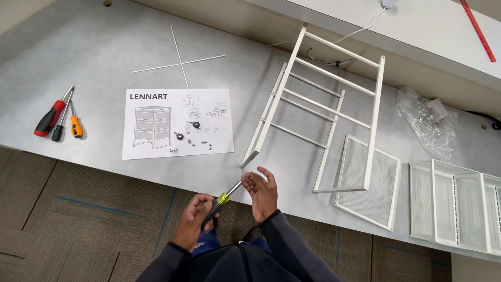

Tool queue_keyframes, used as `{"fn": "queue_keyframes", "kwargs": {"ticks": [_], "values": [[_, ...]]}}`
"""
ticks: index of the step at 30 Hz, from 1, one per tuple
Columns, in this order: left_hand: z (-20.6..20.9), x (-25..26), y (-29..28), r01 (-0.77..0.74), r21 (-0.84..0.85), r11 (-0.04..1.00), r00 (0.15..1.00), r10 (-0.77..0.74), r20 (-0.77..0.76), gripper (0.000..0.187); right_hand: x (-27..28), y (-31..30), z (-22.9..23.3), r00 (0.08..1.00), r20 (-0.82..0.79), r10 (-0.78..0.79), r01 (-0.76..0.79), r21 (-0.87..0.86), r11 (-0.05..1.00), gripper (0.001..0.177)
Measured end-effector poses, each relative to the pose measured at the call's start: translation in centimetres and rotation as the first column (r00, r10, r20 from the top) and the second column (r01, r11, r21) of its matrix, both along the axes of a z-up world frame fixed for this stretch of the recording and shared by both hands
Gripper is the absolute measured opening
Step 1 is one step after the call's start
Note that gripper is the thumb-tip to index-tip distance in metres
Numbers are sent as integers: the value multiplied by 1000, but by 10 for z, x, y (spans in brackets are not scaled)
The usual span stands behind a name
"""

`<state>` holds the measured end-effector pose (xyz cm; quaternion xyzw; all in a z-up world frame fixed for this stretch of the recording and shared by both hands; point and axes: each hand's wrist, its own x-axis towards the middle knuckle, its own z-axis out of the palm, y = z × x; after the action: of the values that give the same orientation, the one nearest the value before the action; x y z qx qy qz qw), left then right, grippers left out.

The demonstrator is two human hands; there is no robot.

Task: The person assembles a white metal drawer unit, using a screwdriver to attach horizontal support bars to the vertical side frames while referencing a provided instruction sheet on the desk.

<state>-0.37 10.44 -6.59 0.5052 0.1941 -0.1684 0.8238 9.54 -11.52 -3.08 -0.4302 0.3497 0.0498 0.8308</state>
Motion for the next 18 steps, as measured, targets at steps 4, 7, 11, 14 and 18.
{"fn": "queue_keyframes", "kwargs": {"ticks": [4,7,11,14,18], "values": [[-31,-15,35,31,177,984,998,-21,-58,28,-4,13,-64,970,-169,174,-182,-33,983,39],[-56,-16,65,2,205,979,999,7,-44,31,12,29,-107,939,-198,281,-306,-109,946,31],[-59,-22,89,-7,315,949,996,35,-81,34,49,63,-124,925,-183,334,-360,-135,923,17],[-53,-20,97,-55,346,937,997,71,-32,28,87,82,-135,903,-187,386,-423,-234,875,13],[-55,-24,104,-75,378,923,994,99,-43,30,124,91,-165,927,-153,342,-371,-264,890,27]]}}
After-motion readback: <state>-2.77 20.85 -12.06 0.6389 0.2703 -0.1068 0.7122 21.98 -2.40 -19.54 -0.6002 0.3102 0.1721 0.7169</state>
